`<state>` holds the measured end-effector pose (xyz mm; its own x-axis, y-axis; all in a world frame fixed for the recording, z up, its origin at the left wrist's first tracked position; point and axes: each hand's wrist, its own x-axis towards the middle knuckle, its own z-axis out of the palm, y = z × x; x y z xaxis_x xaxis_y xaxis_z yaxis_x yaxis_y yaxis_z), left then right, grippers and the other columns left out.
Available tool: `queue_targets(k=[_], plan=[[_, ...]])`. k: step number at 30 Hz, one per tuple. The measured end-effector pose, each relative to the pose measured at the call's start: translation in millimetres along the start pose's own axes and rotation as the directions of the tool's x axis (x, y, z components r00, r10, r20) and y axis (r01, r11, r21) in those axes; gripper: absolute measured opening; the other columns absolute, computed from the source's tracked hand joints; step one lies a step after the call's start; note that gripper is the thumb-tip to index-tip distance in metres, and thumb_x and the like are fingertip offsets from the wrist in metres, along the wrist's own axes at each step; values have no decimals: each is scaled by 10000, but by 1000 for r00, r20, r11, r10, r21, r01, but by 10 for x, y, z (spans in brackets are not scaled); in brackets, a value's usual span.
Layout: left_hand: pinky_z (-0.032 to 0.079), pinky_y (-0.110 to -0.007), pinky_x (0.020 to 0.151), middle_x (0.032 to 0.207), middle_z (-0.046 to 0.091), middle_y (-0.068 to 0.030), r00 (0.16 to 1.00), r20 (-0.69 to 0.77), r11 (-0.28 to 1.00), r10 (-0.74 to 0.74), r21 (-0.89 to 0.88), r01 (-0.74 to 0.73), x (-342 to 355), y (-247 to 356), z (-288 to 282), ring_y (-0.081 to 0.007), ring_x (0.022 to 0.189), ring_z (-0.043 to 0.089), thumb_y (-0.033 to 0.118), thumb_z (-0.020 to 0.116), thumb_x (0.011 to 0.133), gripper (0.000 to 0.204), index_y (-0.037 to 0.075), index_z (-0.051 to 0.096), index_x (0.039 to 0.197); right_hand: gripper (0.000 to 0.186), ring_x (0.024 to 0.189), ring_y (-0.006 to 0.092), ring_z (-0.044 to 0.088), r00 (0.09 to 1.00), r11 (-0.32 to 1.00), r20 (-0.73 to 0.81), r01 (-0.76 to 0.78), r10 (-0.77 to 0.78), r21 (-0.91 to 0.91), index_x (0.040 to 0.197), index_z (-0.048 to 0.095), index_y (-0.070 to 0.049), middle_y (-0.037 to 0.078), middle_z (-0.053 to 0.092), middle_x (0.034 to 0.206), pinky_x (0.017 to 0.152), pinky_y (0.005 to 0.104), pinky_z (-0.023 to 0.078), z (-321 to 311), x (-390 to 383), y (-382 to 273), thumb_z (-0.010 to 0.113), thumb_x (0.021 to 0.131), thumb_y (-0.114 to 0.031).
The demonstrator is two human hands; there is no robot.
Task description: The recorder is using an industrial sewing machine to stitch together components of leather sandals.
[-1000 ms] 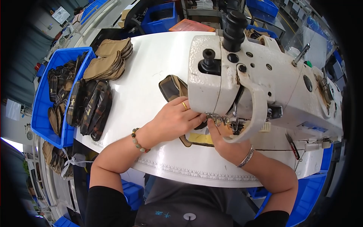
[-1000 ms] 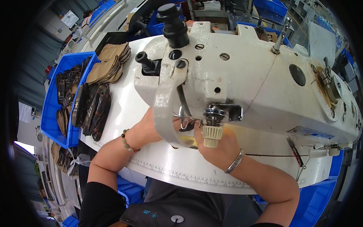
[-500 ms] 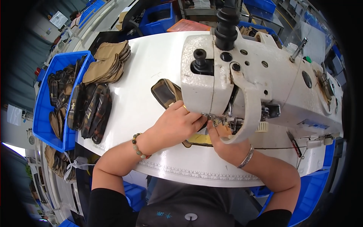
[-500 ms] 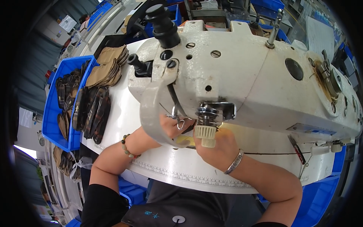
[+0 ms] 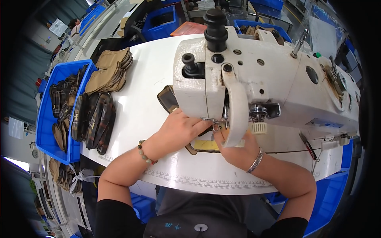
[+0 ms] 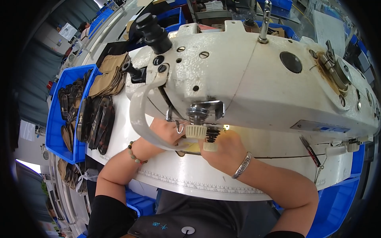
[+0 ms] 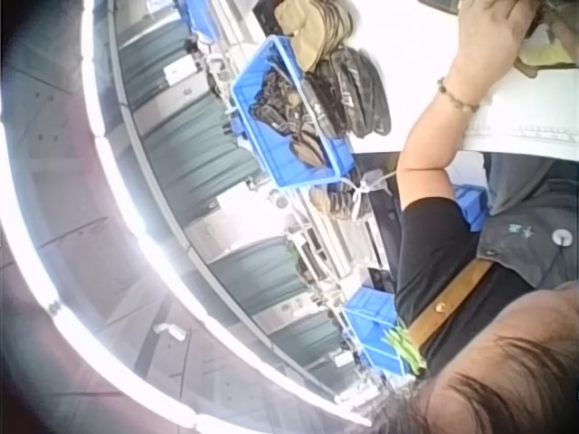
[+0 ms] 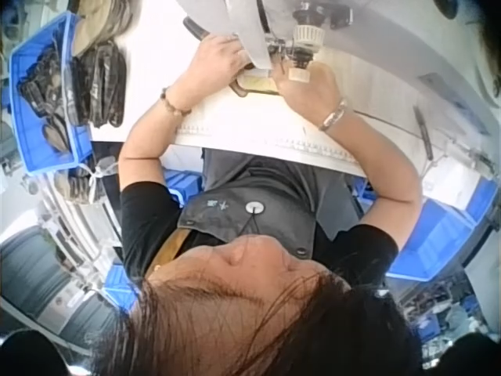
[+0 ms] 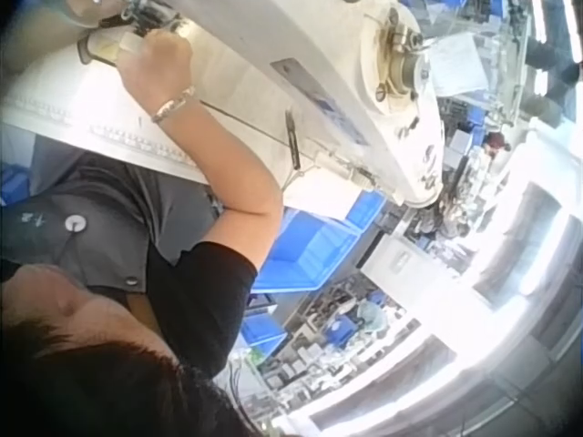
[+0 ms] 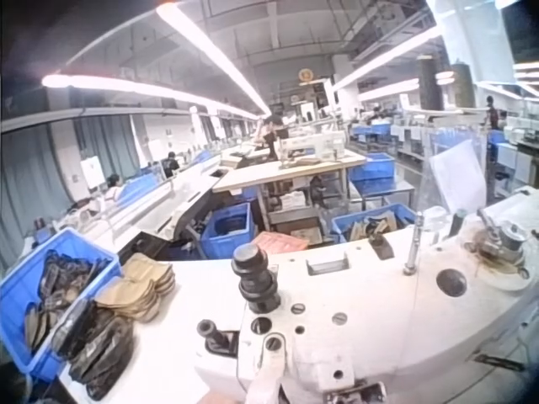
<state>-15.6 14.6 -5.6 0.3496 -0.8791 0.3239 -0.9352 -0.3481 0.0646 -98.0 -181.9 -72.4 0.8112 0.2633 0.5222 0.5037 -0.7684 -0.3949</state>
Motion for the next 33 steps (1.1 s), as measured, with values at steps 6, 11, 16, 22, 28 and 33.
queue_targets(k=[6,11,16,22,28,33], plan=[[497,-371,807,920,679,-48,999,-9,994,-54,-92,52,-73,-80,85,-267,897,639,97,646,729,216,91,666,943,143,488,276,608,986,972,-145,-45,80,232,685,639,-73,81,610,553,476,410,488,66,73,26,626,819,-124],[493,-376,809,913,671,-59,992,-3,977,-130,-172,127,19,-28,32,-291,902,629,37,710,629,272,85,662,892,92,538,264,643,984,989,-108,138,-144,-61,749,666,-66,80,641,603,489,394,507,-152,230,18,637,812,-125],[478,-374,873,890,672,-55,991,-2,964,-131,-233,127,0,-66,51,-287,938,623,24,735,559,331,94,663,874,122,606,245,671,994,993,75,86,-81,-75,880,695,-67,63,674,693,524,371,526,-216,229,-33,584,838,-92],[480,-360,897,830,681,-28,996,-6,990,-89,-113,87,35,-8,53,-233,897,646,130,675,671,197,111,653,867,142,621,246,674,987,957,92,151,-132,-249,906,694,-63,73,672,705,535,369,529,-223,206,-81,594,807,-78],[497,-328,850,797,642,-20,994,17,988,-105,-109,106,53,97,-28,-218,882,636,128,634,730,139,99,633,866,121,658,265,685,943,916,67,-332,325,224,874,697,-62,95,685,709,604,372,548,-239,195,-192,587,838,-94],[494,-324,838,828,642,-24,994,27,991,-110,-72,112,41,119,19,-218,910,625,125,638,735,143,84,629,871,109,661,274,682,982,961,-11,-180,186,208,818,690,-63,105,683,690,607,395,545,14,62,12,607,828,-133]])
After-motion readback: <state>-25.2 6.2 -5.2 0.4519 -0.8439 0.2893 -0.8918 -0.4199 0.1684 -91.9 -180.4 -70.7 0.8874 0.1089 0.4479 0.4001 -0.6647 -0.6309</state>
